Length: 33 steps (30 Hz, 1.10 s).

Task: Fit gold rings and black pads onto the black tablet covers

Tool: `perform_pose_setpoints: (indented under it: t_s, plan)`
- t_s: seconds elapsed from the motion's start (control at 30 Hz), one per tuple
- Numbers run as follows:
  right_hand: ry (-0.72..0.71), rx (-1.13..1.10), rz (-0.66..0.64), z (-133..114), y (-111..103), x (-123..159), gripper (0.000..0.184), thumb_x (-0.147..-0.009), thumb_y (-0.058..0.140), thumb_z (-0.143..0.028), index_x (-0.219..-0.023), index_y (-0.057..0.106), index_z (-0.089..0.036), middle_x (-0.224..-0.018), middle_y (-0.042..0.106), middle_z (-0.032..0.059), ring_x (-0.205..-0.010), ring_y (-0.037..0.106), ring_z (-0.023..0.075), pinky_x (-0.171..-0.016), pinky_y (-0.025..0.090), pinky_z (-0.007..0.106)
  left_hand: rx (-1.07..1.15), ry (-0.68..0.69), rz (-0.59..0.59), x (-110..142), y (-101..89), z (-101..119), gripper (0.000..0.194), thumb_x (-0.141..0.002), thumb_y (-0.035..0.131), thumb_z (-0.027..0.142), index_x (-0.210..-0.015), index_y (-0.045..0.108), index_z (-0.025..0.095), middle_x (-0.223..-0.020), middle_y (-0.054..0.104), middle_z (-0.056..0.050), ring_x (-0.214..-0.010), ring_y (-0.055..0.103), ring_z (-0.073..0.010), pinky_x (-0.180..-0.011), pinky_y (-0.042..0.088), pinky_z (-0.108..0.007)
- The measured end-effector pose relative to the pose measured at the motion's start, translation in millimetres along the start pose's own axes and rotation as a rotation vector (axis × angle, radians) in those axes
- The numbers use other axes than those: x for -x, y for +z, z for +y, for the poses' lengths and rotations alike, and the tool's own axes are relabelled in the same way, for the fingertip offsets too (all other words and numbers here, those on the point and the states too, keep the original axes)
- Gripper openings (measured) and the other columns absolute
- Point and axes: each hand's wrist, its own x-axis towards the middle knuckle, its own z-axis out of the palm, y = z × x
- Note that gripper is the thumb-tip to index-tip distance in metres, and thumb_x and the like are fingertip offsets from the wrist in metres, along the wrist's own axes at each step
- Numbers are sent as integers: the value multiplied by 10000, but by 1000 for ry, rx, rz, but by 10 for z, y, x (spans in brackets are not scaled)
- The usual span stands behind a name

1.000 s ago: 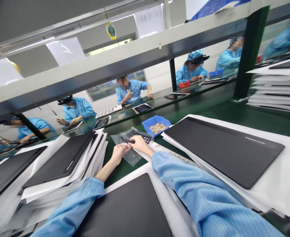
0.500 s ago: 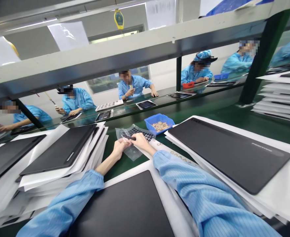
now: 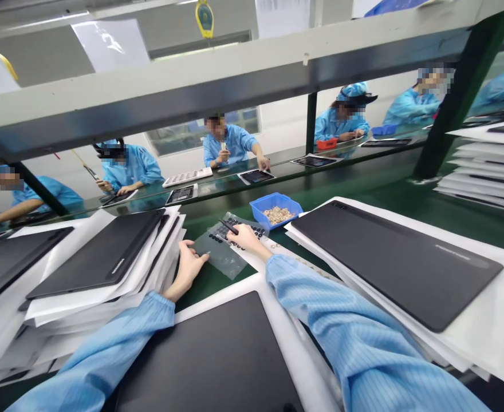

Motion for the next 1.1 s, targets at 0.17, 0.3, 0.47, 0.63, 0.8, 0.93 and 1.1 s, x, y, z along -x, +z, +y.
perform_pose_setpoints:
  t_s: [0.17,0.3,0.47,0.63,0.8,0.93,1.1]
  plan:
    - [-26,-14,36,-76,-56,2,217,-907,583,-327,-950,631,-120,-894,652,25,-748,629,135,-664,540,295,-150,108,31,54,40,12,299,-914,578,327,-1150,540,147,-1065,578,-64,-851,594,-165,-735,527,-340]
    - [-56,-15,97,-396,-348,5,182,-839,597,-211,-702,642,-102,-621,576,-23,-628,576,116,-593,446,227,-234,159,2,68,71,88,275,-902,583,329,-1105,544,147,-1052,563,-59,-867,573,-172,-748,506,-347]
    - [-82,57,124,-868,-817,638,149,-732,606,-207,-698,679,-81,-592,524,-40,-625,520,84,-599,361,197,-300,156,-137,124,0,278,273,-772,596,121,-1022,489,142,-953,486,-32,-853,503,-169,-836,449,-370]
    - [102,43,-68,-999,-858,2029,107,-705,633,-197,-608,651,-157,-492,455,-48,-477,419,59,-481,309,202,-230,456,-709,621,-227,684,87,-723,613,221,-799,583,189,-829,513,-11,-863,506,-208,-901,401,-385]
    - [528,-371,-32,-876,-572,2937,128,-725,636,-254,-616,591,-202,-468,397,-49,-404,295,71,-377,238,234,-98,910,-1183,1343,-362,829,195,-936,444,324,-961,626,259,-980,564,-45,-951,517,-220,-774,460,-324]
    - [619,-467,29,-911,-438,3035,134,-715,632,-236,-613,559,-187,-484,378,-57,-429,299,67,-399,238,226,-65,951,-1226,1533,-245,766,175,-950,410,189,-945,584,206,-1027,534,-70,-986,479,-218,-784,449,-329]
    - [649,-424,99,-1001,-393,3013,132,-720,600,-224,-616,547,-163,-512,406,-53,-454,326,62,-425,267,214,-54,921,-1242,1504,-214,747,153,-944,404,129,-921,550,169,-1007,488,-68,-960,439,-206,-795,417,-333]
